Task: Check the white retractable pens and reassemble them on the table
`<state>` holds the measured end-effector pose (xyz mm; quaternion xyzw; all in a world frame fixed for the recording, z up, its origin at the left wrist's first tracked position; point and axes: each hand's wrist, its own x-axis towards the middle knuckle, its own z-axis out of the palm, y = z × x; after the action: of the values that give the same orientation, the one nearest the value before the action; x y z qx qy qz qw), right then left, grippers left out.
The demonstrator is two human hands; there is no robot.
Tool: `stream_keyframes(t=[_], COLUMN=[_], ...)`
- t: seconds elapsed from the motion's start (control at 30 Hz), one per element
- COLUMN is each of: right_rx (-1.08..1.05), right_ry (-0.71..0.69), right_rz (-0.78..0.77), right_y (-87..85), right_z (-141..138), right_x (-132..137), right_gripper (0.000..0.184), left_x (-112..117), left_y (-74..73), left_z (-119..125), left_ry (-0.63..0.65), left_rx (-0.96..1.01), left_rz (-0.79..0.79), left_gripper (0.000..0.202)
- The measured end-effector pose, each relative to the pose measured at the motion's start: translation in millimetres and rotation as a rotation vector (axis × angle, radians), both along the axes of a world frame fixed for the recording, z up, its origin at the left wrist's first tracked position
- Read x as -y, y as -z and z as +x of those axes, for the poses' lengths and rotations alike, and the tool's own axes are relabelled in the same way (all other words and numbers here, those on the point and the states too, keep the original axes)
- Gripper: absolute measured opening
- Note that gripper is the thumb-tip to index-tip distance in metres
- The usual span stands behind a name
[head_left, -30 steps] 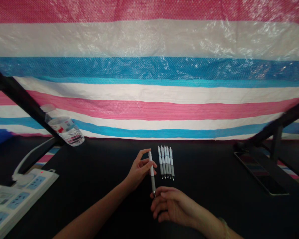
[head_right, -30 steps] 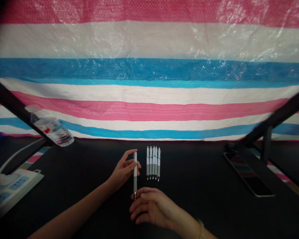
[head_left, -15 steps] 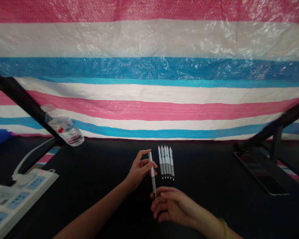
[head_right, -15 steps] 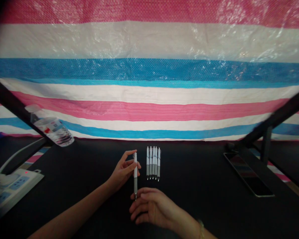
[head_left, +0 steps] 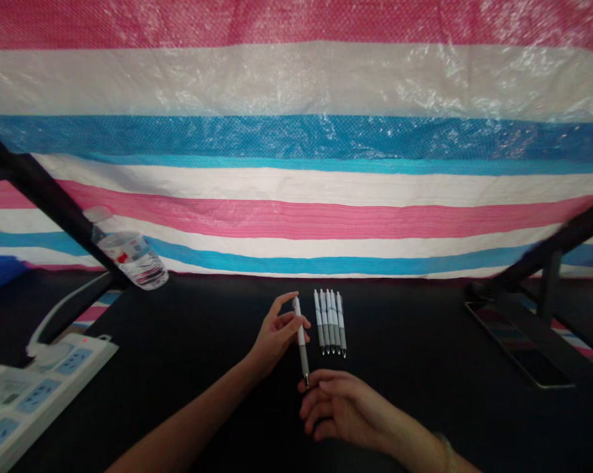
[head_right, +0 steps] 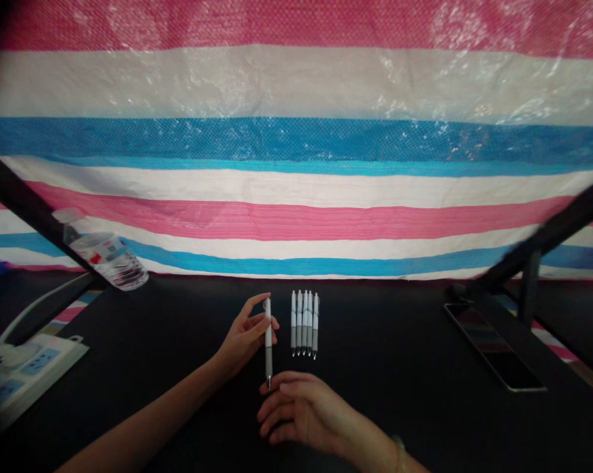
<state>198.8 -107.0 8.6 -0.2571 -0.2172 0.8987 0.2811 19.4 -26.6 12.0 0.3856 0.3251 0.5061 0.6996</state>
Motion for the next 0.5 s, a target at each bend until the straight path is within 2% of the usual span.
stream_keyframes(t=[0.27,0.4,0.5], right_rx=[0.006,0.007,0.033], right_ry=[0.006,-0.008,-0.028], right_rz=[-0.002,0.032,0.07], right_y=[1.2,0.6,2.9], right_z=[1,1,0], right_x=[1,1,2], right_gripper=[0.035,0.036,0.032], left_x=[-4,-8,-15], left_y=[1.6,3.1,5.2], left_z=[-4,-6,-8], left_ry=[-0.054,-0.052,-0.105], left_rx=[-0.07,-0.134,-0.221], left_rz=[0.004,0.058,0.114], left_gripper=[0.065,0.064,0.068])
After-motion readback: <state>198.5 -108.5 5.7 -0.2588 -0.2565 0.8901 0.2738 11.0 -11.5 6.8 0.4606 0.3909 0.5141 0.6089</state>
